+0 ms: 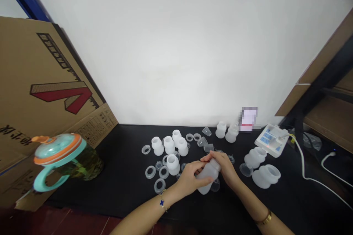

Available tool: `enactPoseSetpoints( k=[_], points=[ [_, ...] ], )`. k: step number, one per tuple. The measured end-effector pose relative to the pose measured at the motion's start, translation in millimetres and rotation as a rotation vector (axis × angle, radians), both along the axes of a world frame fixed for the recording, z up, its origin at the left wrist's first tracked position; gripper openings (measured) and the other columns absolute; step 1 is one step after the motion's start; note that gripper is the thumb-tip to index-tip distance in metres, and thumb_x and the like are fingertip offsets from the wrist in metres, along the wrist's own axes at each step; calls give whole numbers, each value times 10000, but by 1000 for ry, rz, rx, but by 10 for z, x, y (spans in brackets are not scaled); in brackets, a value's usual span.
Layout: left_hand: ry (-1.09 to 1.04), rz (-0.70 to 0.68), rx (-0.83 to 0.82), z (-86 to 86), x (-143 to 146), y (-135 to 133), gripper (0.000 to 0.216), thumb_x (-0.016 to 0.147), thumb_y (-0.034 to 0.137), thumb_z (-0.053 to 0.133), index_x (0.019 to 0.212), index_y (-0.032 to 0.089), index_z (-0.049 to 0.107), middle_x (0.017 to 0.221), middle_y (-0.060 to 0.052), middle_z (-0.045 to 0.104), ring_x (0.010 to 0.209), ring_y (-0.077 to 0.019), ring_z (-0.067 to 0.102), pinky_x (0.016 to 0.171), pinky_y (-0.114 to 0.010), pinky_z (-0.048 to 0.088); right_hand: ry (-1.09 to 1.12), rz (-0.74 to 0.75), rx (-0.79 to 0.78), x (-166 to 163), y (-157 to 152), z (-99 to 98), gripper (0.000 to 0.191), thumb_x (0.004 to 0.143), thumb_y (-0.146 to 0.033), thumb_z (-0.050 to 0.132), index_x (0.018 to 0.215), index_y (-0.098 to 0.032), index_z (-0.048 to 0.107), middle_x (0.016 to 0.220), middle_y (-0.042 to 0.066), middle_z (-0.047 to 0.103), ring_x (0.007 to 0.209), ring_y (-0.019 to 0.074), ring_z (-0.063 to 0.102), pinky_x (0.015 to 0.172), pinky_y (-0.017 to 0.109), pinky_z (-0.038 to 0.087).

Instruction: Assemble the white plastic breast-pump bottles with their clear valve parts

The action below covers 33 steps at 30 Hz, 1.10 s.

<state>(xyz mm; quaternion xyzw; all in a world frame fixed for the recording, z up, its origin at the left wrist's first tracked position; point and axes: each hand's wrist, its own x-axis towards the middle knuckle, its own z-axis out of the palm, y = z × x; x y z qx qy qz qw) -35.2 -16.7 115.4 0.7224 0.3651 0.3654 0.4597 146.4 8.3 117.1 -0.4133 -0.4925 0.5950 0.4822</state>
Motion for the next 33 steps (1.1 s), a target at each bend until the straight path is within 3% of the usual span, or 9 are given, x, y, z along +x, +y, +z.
enactPoseSetpoints(
  k=[15, 20, 25, 33],
  points=[
    [52, 53, 18, 6, 6, -12, 321, 785, 368, 784, 1024, 154, 773, 854, -25, 664, 732, -168, 551, 664, -253, 435, -127, -67, 20, -17, -1, 27, 510, 879, -612, 598, 712, -175, 803, 802, 104, 792, 816, 302, 692, 793, 394, 502],
    [-147, -34, -179, -19, -11, -1, 426, 784, 416, 801, 1111, 145, 762, 918, -59, 726, 758, -188, 607, 681, -267, 448, -144, -33, 64, -34, -16, 75, 516, 916, -603, 515, 729, -200, 775, 797, 88, 768, 799, 282, 674, 762, 380, 488],
    [-383, -171, -445, -41, -29, 62, 472, 747, 473, 831, 1050, 115, 778, 882, -81, 745, 756, -203, 656, 700, -274, 466, -104, -11, 157, -7, 16, 1, 445, 889, -611, 560, 721, -213, 669, 776, 61, 717, 713, 233, 609, 662, 332, 452],
    [-450, -196, -598, -116, -56, 83, 529, 700, 494, 857, 1034, 90, 786, 828, -80, 741, 657, -158, 629, 609, -225, 418, -260, 56, 321, 65, -7, 71, 468, 941, -593, 499, 729, -200, 639, 749, 25, 619, 664, 185, 501, 615, 298, 357]
  ],
)
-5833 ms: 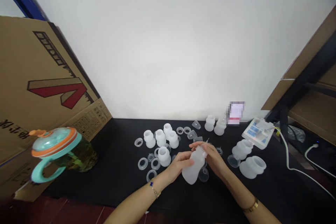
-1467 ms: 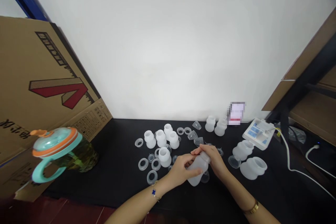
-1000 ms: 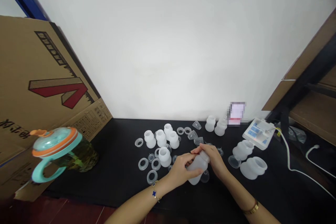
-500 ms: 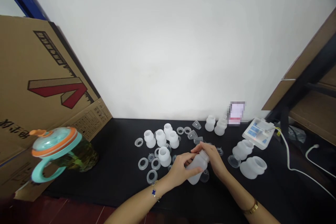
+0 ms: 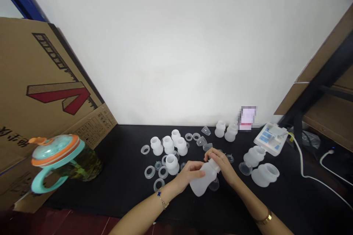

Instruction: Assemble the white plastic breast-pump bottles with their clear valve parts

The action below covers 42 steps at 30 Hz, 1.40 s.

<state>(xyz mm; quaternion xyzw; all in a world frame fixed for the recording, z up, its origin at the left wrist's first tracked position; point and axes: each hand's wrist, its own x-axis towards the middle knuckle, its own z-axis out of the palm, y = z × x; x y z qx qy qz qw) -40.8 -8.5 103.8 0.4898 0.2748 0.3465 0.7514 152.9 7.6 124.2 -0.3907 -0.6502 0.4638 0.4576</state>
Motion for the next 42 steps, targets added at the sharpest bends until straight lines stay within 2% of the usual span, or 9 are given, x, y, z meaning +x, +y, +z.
enactPoseSetpoints(
  k=[4, 9, 13, 19, 27, 42],
  points=[
    [-3, -7, 5, -9, -6, 0, 537, 695, 474, 863, 1071, 101, 780, 861, -84, 747, 693, -170, 634, 636, -234, 428, -60, -9, 34, 20, -28, 59, 528, 933, -634, 492, 639, -201, 564, 651, -1, 526, 627, 173, 446, 595, 296, 325],
    [11, -2, 5, -12, -8, 6, 557, 674, 499, 868, 1061, 109, 780, 866, -83, 747, 710, -180, 638, 645, -241, 433, -66, -22, 4, 27, -42, 50, 593, 927, -639, 492, 524, -221, 372, 559, -39, 349, 551, 137, 313, 537, 293, 247],
    [43, -12, 17, -9, -3, 3, 571, 656, 525, 871, 1032, 103, 786, 825, -78, 739, 690, -185, 631, 631, -248, 430, -59, -14, -10, 34, -40, 24, 602, 913, -639, 494, 510, -231, 312, 544, -45, 303, 537, 127, 270, 522, 294, 219],
    [61, -17, 75, 43, 5, 3, 548, 660, 520, 875, 1018, 113, 797, 803, -70, 734, 692, -185, 631, 638, -252, 446, -71, -43, 0, 46, -23, 17, 599, 904, -600, 506, 483, -234, 290, 509, -51, 284, 511, 117, 251, 512, 296, 207],
    [107, 12, 125, 64, 2, 20, 577, 653, 551, 877, 1032, 123, 797, 838, -76, 739, 738, -211, 654, 665, -274, 475, -140, -94, 55, 71, 14, -25, 644, 927, -572, 504, 412, -224, 337, 461, -32, 343, 475, 121, 295, 502, 300, 233],
    [118, 23, 181, 51, -4, 18, 549, 709, 463, 873, 1114, 106, 779, 872, -92, 753, 767, -234, 672, 690, -298, 481, -183, -119, 57, 82, 51, -47, 618, 926, -511, 510, 424, -220, 297, 468, -31, 318, 476, 115, 292, 507, 301, 218]
  ],
)
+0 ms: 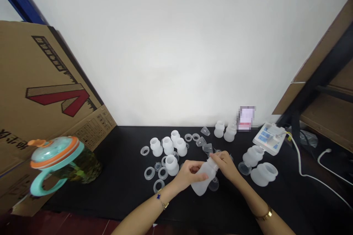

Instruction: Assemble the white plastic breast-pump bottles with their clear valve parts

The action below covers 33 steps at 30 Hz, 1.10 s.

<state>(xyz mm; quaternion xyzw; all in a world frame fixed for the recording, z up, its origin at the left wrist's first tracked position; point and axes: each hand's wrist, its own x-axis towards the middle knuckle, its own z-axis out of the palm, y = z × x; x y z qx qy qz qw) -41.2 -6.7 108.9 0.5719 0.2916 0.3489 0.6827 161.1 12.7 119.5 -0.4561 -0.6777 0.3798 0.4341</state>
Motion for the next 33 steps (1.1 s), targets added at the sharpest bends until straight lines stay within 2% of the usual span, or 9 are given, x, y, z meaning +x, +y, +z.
enactPoseSetpoints(
  k=[16, 21, 27, 33],
  points=[
    [105, 69, 155, 2, 5, -29, 509, 756, 478, 818, 1102, 108, 774, 837, -70, 700, 699, -190, 598, 640, -280, 448, -87, -17, 18, 18, 61, -84, 589, 930, -495, 450, 439, -220, 277, 453, -32, 334, 469, 104, 306, 498, 283, 257],
    [171, 118, 225, 16, 6, -34, 484, 749, 487, 809, 1080, 133, 789, 777, -36, 633, 642, -149, 518, 590, -255, 401, -122, -34, 8, 11, 65, -79, 566, 928, -464, 437, 442, -220, 281, 446, -33, 339, 458, 104, 318, 496, 281, 255],
    [225, 147, 294, 60, 10, -47, 397, 776, 437, 790, 1063, 163, 798, 743, 0, 552, 636, -123, 443, 578, -234, 345, -167, -46, 1, 1, 68, -41, 547, 914, -448, 423, 440, -223, 272, 438, -30, 342, 458, 108, 326, 502, 288, 251],
    [299, 200, 377, 70, 25, -64, 310, 777, 349, 792, 1045, 192, 799, 743, 17, 549, 655, -129, 459, 576, -233, 329, -206, -66, 1, -6, 71, -37, 520, 900, -448, 413, 465, -228, 233, 456, -35, 301, 465, 106, 304, 511, 295, 234]
  ],
)
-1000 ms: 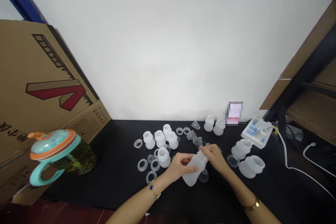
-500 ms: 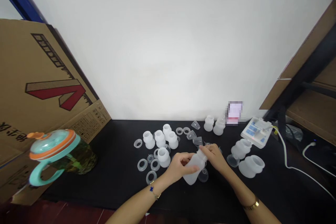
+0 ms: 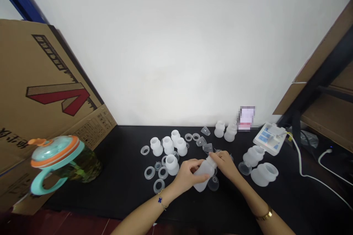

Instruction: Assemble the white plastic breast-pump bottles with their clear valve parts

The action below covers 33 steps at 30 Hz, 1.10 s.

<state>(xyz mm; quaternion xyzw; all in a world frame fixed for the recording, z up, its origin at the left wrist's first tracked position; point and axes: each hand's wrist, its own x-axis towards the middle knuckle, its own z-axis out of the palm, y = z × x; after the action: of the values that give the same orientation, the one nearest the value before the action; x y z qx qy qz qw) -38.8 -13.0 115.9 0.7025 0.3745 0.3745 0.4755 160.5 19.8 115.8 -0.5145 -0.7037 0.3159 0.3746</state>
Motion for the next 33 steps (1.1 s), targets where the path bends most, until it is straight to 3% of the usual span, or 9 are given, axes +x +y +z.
enactPoseSetpoints(
  k=[13, 22, 33],
  points=[
    [148, 95, 104, 45, 9, -49, 410, 767, 293, 798, 1172, 240, 758, 902, -21, 668, 789, -195, 611, 634, -254, 436, -78, -37, -11, -12, 0, -4, 480, 877, -449, 391, 481, -233, 227, 475, -38, 276, 471, 107, 282, 510, 300, 206],
    [206, 161, 204, -45, 21, -60, 498, 732, 229, 807, 1224, 238, 730, 1056, -46, 724, 923, -238, 689, 826, -320, 543, -106, -44, -24, -24, -17, 18, 471, 882, -445, 377, 486, -236, 231, 469, -33, 310, 467, 115, 305, 510, 302, 199],
    [324, 229, 358, -156, 36, -56, 563, 697, 209, 810, 1249, 233, 699, 1110, -69, 730, 959, -263, 717, 864, -377, 600, -117, -72, -14, -33, -20, -44, 455, 891, -405, 382, 496, -238, 230, 457, -29, 330, 449, 122, 307, 491, 300, 189]
  ],
)
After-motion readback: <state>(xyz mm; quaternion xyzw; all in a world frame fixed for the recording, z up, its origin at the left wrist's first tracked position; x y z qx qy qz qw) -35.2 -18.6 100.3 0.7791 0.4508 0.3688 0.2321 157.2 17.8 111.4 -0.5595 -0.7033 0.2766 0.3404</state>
